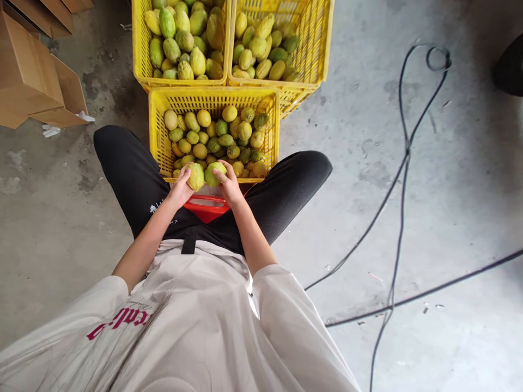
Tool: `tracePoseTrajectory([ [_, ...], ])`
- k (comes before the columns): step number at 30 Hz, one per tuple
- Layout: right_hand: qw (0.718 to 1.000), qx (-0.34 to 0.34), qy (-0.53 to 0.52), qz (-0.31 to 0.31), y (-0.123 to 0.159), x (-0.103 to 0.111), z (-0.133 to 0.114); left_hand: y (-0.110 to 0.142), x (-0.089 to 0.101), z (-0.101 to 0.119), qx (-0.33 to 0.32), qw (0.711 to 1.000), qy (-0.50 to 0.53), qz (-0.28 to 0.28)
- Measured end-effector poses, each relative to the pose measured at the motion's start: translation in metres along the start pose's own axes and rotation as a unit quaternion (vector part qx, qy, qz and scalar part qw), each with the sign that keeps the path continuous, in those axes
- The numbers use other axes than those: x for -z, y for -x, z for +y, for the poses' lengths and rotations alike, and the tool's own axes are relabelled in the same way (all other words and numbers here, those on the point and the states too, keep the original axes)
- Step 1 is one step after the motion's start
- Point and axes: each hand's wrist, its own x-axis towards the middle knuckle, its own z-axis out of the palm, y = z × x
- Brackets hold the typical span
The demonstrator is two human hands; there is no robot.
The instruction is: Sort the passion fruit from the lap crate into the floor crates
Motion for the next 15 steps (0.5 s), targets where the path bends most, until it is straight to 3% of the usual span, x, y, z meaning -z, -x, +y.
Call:
tracePoseTrajectory([
  [15, 0.999, 0.037, 0.033, -0.023, 0.0106, -0.0042, -0.0078, 0.0022, 0.0001, -0.0026, 0.018, 0.999, -0.02, -0.039],
])
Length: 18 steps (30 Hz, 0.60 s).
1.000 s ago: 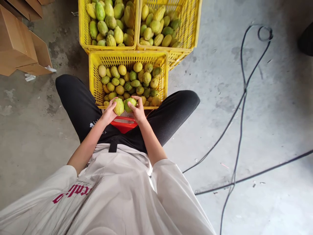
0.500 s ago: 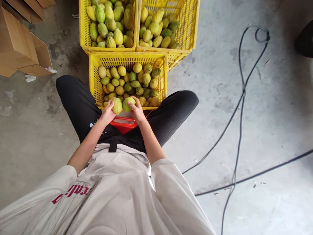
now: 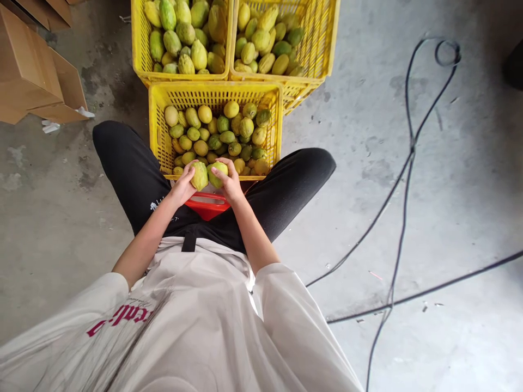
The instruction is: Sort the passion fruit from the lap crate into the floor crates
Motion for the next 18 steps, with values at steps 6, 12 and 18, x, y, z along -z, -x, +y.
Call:
tracePoseTrajectory([
  [6, 1.0, -0.003, 0.012, 0.018, 0.001, 0.0021, 0.0001, 0.0026, -0.0009, -0.0004, 0.008, 1.0, -0.007, 0.002],
  [12, 0.999, 0.019, 0.024, 0.012, -0.0005, 0.0033, 0.0049, 0.0003, -0.0009, -0.0008, 0.011, 1.0, 0.004, 0.002],
  [18, 0.998, -0.032, -0.018, -0.042, -0.0052, 0.0063, 0.0045, -0.0029, 0.0008, 0.0021, -0.006, 0.999, 0.015, 0.032],
])
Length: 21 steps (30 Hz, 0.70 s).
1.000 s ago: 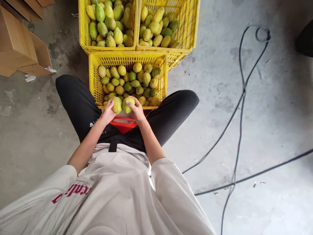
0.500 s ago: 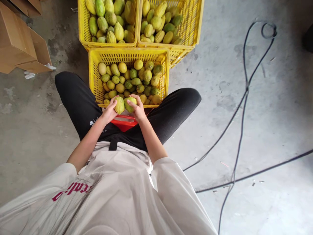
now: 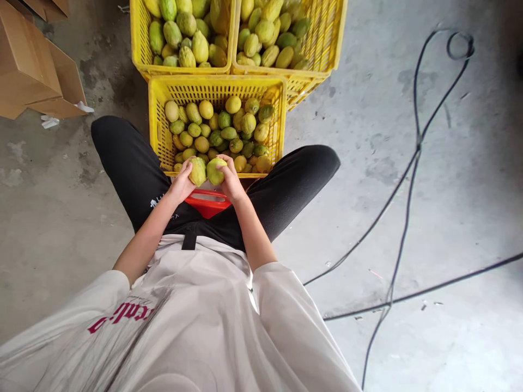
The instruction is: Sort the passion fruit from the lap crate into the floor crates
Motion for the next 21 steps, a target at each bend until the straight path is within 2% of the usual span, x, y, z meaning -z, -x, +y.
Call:
tracePoseTrajectory([
  [9, 0.998, 0.023, 0.053, -0.025, 0.006, -0.002, -0.004, -0.003, 0.003, -0.003, 0.003, 1.0, -0.012, -0.009],
  [13, 0.994, 0.065, 0.084, -0.002, 0.004, 0.0, -0.001, -0.005, 0.004, -0.004, -0.004, 1.0, -0.014, -0.008],
  [17, 0.99, 0.078, 0.119, 0.01, 0.002, 0.003, 0.004, -0.005, 0.005, -0.005, -0.006, 1.0, -0.003, -0.007],
  [21, 0.975, 0.134, 0.177, 0.028, -0.002, 0.008, 0.012, -0.004, 0.003, -0.006, 0.003, 1.0, 0.027, 0.005],
])
